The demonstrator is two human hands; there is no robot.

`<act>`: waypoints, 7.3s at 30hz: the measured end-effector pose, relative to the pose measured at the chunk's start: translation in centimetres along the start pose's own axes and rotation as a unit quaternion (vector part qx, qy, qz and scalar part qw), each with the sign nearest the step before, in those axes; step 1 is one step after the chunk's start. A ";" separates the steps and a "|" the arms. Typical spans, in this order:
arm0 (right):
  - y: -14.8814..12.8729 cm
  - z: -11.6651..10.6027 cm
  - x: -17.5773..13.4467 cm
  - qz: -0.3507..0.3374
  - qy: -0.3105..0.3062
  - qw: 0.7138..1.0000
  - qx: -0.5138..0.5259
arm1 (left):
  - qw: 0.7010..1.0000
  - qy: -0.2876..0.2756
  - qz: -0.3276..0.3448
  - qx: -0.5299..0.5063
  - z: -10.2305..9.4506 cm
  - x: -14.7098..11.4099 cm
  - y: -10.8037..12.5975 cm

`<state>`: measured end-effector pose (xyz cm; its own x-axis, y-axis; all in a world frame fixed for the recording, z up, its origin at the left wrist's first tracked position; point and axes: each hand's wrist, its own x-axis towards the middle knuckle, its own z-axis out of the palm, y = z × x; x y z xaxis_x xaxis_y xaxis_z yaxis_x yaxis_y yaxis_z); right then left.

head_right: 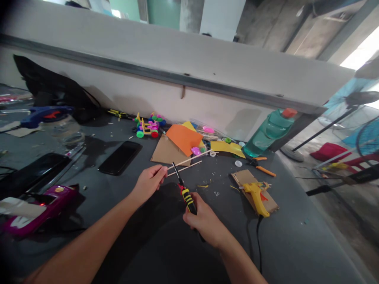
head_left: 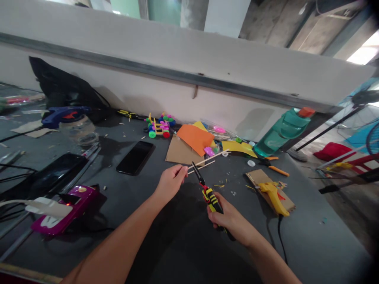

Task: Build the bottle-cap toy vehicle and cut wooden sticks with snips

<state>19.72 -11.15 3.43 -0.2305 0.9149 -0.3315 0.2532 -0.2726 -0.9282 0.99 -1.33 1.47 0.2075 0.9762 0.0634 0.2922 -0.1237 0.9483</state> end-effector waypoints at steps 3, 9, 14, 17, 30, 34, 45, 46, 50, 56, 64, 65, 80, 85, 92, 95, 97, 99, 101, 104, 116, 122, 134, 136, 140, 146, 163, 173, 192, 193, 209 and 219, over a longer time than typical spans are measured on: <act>0.0 0.0 0.0 -0.003 -0.004 1.000 -0.006 | 1.000 -0.005 0.004 -0.005 0.0 0.0 0.0; 0.0 0.4 0.1 0.014 -0.003 1.000 0.008 | 0.998 -0.016 -0.014 -0.057 0.1 0.0 0.2; 0.4 0.8 0.2 0.014 0.017 1.000 0.022 | 0.991 0.012 -0.036 -0.131 0.0 0.1 0.2; 0.6 0.9 0.3 0.011 0.023 0.999 0.023 | 0.993 0.016 -0.025 -0.114 -0.1 0.1 0.2; 0.2 1.2 0.2 0.013 0.030 0.999 0.022 | 0.998 0.018 -0.001 -0.066 -0.1 0.1 0.1; -0.1 1.3 0.1 0.011 0.030 0.999 0.024 | 0.997 0.020 -0.007 -0.080 0.0 0.2 -0.1; 0.0 1.3 0.1 0.016 0.030 0.999 0.027 | 0.995 0.021 -0.010 -0.094 0.0 0.2 0.0; 0.1 1.3 0.1 0.011 0.029 0.999 0.026 | 0.995 0.021 -0.010 -0.093 0.0 0.2 0.0; 0.5 1.3 0.2 0.008 0.033 0.999 0.023 | 0.995 0.013 -0.013 -0.100 0.1 0.1 0.1; 0.6 1.3 0.2 0.005 0.036 0.999 0.024 | 0.997 0.011 -0.003 -0.081 0.1 0.2 0.0; 0.7 1.2 0.2 0.010 0.036 0.999 0.022 | 0.997 0.014 -0.002 -0.077 0.0 0.2 0.0; 0.8 1.2 0.2 0.009 0.035 0.999 0.023 | 0.997 0.014 -0.002 -0.078 0.0 0.2 -0.1; 0.0 1.2 0.1 0.017 0.030 0.999 0.032 | 0.965 -0.010 -0.073 -0.253 0.3 0.6 0.0; 0.1 1.2 0.1 0.018 0.029 0.999 0.036 | 0.956 0.000 -0.073 -0.286 0.5 0.9 -0.2; 0.3 1.2 0.1 0.017 0.029 0.999 0.038 | 0.965 0.010 -0.056 -0.255 0.3 1.0 -0.3; 0.2 1.2 0.1 0.019 0.029 0.999 0.038 | 0.970 0.010 -0.048 -0.240 0.3 1.0 -0.3; 0.2 1.2 0.2 0.021 0.030 0.999 0.039 | 0.971 0.010 -0.045 -0.234 0.3 0.9 -0.2; 0.3 1.2 0.2 0.023 0.031 0.998 0.042 | 0.973 0.011 -0.044 -0.226 0.4 0.9 -0.1; 0.5 1.2 0.3 0.022 0.032 0.998 0.044 | 0.976 0.013 -0.043 -0.215 0.4 0.8 0.0; 0.6 1.2 0.3 0.018 0.034 0.998 0.045 | 0.979 0.015 -0.040 -0.199 0.5 0.8 0.1; 0.9 1.4 0.5 0.039 0.040 0.996 0.075 | 0.987 0.008 -0.027 -0.161 0.6 0.7 0.0; 1.3 1.3 0.6 0.029 0.038 0.997 0.062 | 0.990 0.016 -0.018 -0.142 0.5 0.7 -0.1; 1.2 1.2 0.6 0.027 0.033 0.998 0.056 | 0.998 0.039 0.001 -0.055 0.2 0.9 -0.4; 1.3 1.3 0.5 0.029 0.034 0.998 0.047 | 0.997 0.039 0.001 -0.060 0.2 0.8 -0.4; 1.6 1.5 0.5 0.032 0.049 0.998 0.018 | 0.995 0.029 -0.015 -0.097 0.3 0.8 -0.3; 1.8 1.6 0.5 0.025 0.047 0.999 0.003 | 0.994 0.030 -0.027 -0.101 0.2 0.7 0.1; 1.8 1.4 0.8 0.045 0.029 0.996 0.077 | 0.998 0.039 -0.036 -0.041 -0.4 1.0 0.4; 2.0 1.3 0.7 0.032 0.023 0.998 0.054 | 0.999 0.039 -0.026 -0.023 -0.6 0.9 0.0; 1.4 1.3 0.4 0.028 0.022 0.998 0.043 | 0.999 0.041 -0.011 -0.008 -0.7 0.7 0.6; 1.4 1.3 0.4 0.028 0.022 0.998 0.044 | 0.999 0.041 -0.011 -0.007 -0.7 0.7 0.7; 1.4 1.3 0.4 0.043 0.023 0.996 0.070 | 0.999 0.050 -0.011 -0.002 -0.7 0.6 0.8; 1.8 1.3 0.5 0.039 0.018 0.998 0.051 | 0.999 0.052 -0.014 0.007 -0.6 0.7 0.7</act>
<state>18.84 -11.52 1.37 -0.1791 0.8993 -0.3989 0.1717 -0.3707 -0.9128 0.80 -0.67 2.40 0.1018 0.9924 0.0696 0.3089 -0.0981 0.9460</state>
